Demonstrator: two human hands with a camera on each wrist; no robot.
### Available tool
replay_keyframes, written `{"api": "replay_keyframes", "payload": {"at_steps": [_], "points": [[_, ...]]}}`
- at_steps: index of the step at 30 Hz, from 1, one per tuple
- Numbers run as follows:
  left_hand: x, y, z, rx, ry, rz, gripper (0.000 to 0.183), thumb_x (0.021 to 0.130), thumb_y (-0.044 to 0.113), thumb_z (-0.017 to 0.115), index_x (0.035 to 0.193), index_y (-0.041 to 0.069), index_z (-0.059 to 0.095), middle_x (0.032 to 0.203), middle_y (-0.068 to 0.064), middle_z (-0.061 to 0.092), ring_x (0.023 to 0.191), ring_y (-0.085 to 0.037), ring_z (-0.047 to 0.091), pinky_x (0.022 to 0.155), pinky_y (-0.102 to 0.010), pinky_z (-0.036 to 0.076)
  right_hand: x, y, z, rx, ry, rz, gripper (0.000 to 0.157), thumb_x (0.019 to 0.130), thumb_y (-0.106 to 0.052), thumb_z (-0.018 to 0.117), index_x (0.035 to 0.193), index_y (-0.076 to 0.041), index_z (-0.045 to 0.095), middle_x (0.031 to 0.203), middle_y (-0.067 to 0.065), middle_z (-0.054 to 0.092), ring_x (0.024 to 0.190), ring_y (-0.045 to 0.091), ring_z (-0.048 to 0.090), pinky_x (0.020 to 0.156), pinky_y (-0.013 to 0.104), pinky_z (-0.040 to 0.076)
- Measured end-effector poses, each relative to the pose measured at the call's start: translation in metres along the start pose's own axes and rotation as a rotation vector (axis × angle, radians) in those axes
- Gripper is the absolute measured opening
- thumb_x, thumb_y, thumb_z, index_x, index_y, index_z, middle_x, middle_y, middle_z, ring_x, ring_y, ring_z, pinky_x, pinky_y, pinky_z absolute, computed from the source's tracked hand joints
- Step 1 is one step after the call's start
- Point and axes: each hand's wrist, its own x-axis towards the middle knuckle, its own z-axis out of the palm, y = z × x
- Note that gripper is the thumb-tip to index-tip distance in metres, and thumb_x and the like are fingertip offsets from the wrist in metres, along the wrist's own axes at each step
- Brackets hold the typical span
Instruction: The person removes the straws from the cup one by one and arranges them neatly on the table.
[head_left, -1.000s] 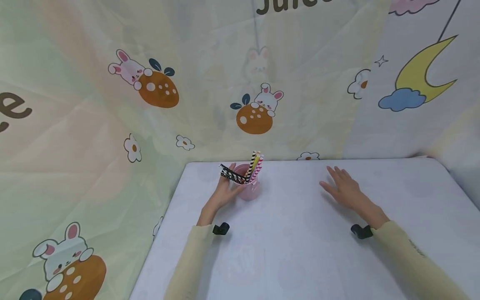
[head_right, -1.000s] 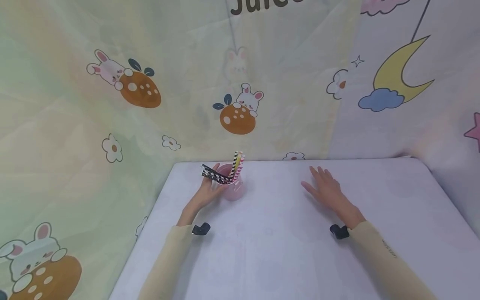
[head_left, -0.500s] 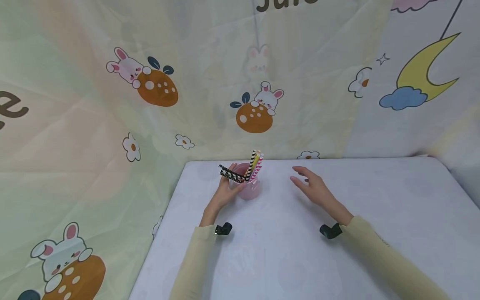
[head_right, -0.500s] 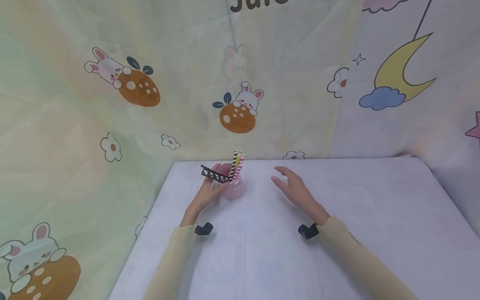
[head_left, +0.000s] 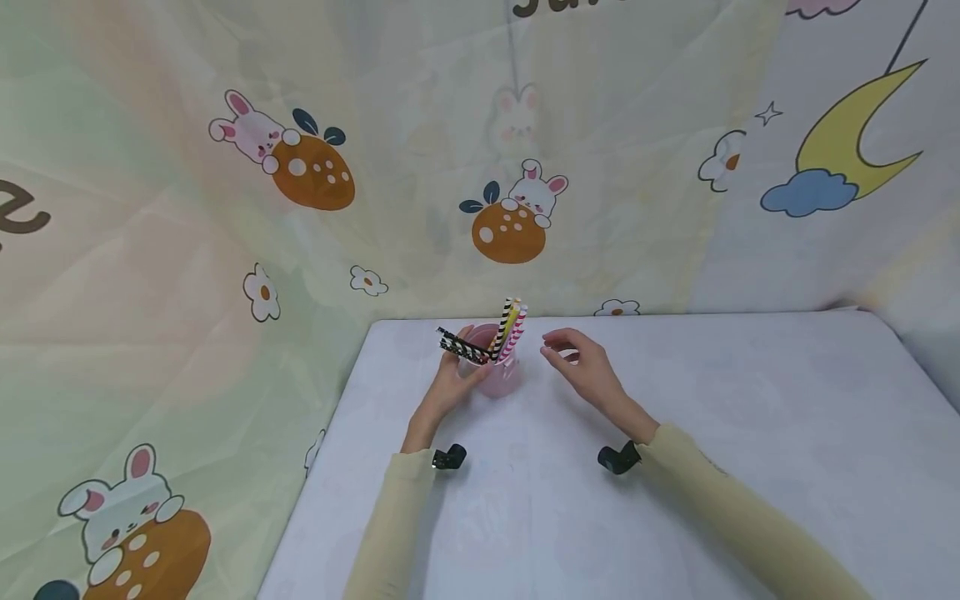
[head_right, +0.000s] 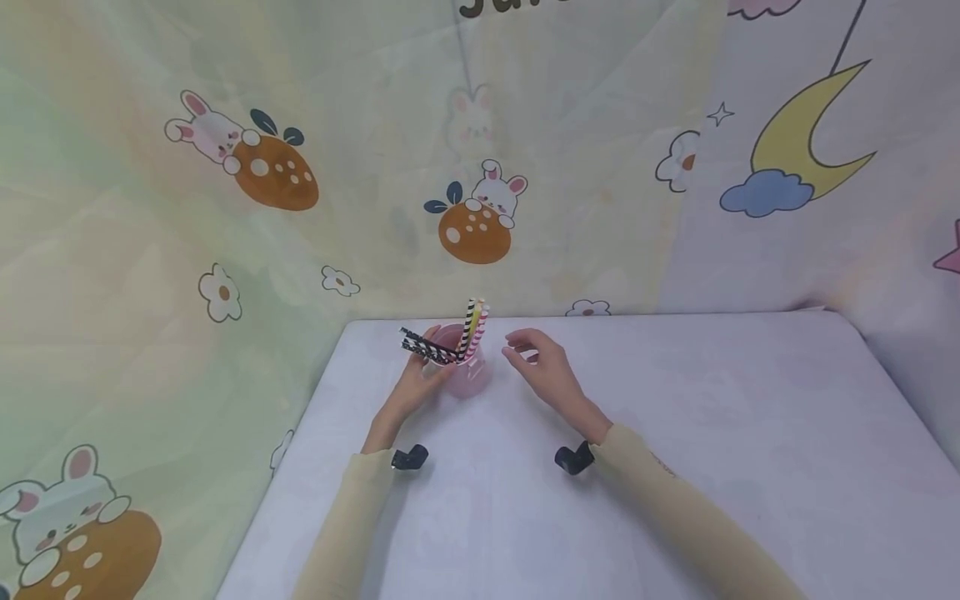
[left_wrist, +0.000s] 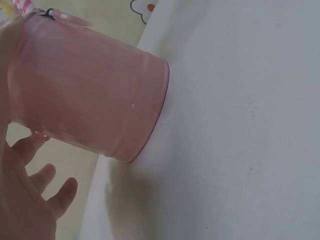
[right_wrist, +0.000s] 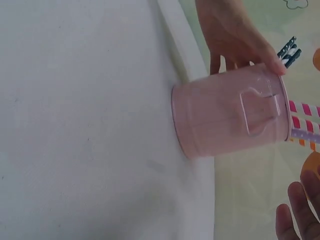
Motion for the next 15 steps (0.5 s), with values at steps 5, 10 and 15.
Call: {"api": "replay_keyframes", "payload": {"at_steps": [5,10,15], "points": [[-0.001,-0.004,0.0,-0.028,0.015,0.024,0.084,0.086,0.039,0.076,0.157,0.025,0.032,0.156,-0.007,0.043,0.149,-0.027,0.034,0.123,-0.057,0.021,0.005,-0.01,0.017,0.04,0.008,-0.037,0.032,0.097,-0.029,0.068,0.125,-0.013,0.063,0.121,0.006,0.067,0.114,0.024,0.062,0.095,0.044,0.055],[-0.003,-0.004,0.0,-0.049,0.027,0.018,0.084,0.086,0.033,0.077,0.157,0.025,0.032,0.155,-0.008,0.046,0.148,-0.029,0.035,0.123,-0.058,0.021,0.007,-0.012,0.034,0.121,0.034,-0.037,0.029,0.095,-0.029,0.07,0.119,-0.013,0.066,0.117,0.004,0.069,0.11,0.022,0.064,0.089,0.039,0.056],[-0.003,0.009,0.0,-0.076,0.002,0.03,0.084,0.088,0.022,0.076,0.158,0.014,0.03,0.157,-0.014,0.043,0.149,-0.034,0.035,0.123,-0.059,0.02,0.008,-0.01,0.045,0.187,0.097,-0.049,0.026,0.093,-0.025,0.073,0.115,-0.011,0.068,0.113,0.006,0.07,0.105,0.022,0.065,0.084,0.039,0.057]]}}
